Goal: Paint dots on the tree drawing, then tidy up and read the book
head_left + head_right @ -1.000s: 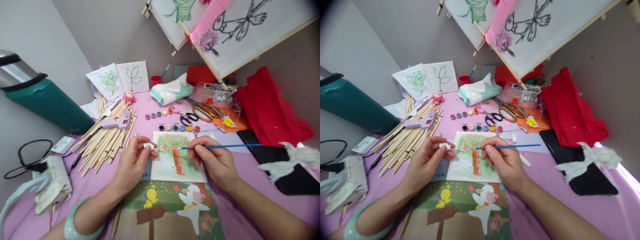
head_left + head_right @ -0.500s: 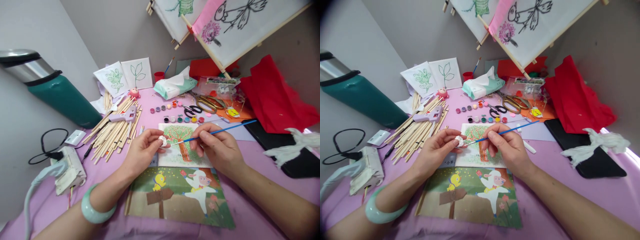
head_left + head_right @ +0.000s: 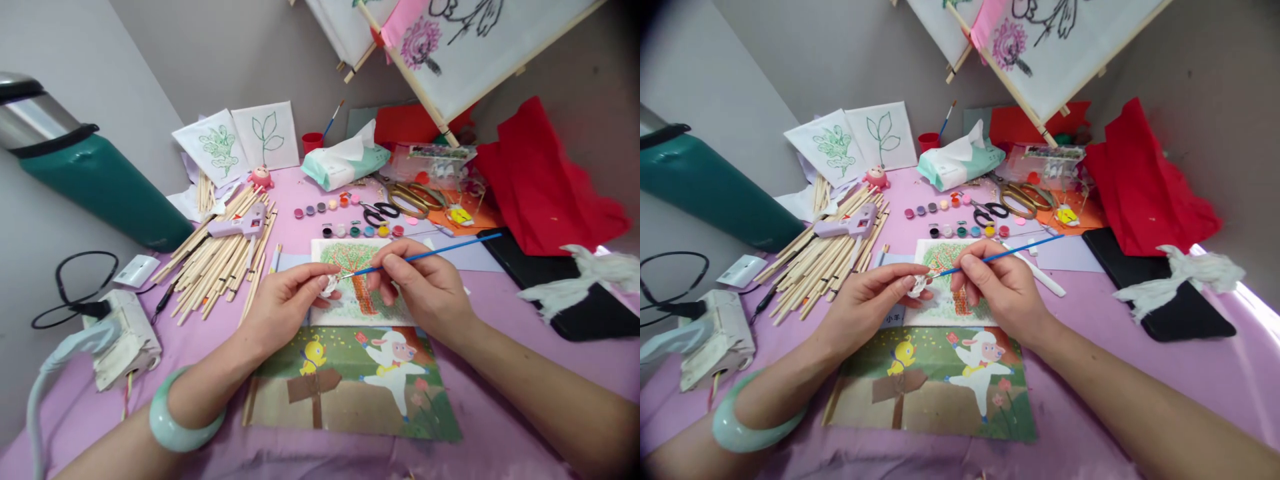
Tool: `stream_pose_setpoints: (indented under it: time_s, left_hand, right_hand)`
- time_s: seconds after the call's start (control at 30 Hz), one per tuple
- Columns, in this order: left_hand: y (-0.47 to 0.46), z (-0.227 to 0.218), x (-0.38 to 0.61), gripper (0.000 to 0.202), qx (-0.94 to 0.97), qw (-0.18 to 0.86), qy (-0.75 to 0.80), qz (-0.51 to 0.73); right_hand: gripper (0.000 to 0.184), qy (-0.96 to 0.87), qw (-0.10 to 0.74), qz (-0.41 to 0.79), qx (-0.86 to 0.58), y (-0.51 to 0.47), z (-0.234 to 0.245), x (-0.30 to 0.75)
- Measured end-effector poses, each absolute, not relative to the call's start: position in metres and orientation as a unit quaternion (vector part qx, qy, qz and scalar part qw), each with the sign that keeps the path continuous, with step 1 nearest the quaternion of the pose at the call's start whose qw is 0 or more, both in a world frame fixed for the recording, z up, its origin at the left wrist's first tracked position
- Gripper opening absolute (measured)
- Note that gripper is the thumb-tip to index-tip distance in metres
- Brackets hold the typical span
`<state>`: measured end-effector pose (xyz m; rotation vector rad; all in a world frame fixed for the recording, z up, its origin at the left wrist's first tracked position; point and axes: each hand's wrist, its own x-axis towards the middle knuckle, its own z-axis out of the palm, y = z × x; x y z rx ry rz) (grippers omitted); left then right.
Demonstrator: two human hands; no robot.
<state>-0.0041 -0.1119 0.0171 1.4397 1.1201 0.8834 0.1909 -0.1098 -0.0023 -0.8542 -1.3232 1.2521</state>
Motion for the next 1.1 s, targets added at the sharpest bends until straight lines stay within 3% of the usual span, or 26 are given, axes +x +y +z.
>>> stream_pose_setpoints:
  time_s: [0.23, 0.57, 0.83, 1.1]
  left_hand:
    - [-0.114, 0.017, -0.004, 0.025, 0.626, 0.504, 0.477, 0.356]
    - [-0.113, 0.019, -0.006, 0.015, 0.655, 0.461, 0.506, 0.32]
    - [-0.109, 0.011, -0.015, 0.017, 0.764, 0.265, 0.523, 0.27]
    - [-0.107, 0.021, -0.006, 0.019, 0.846, 0.201, 0.443, 0.22]
  right_hand:
    - [0.014, -0.573, 0.509, 0.522, -0.374, -0.113, 0.0, 0.189]
    - [0.018, -0.539, 0.517, 0.56, -0.358, -0.111, 0.0, 0.187]
    - [0.017, -0.466, 0.619, 0.494, -0.394, -0.109, -0.002, 0.2]
    - [0.018, -0.458, 0.579, 0.506, -0.447, -0.121, -0.017, 0.201]
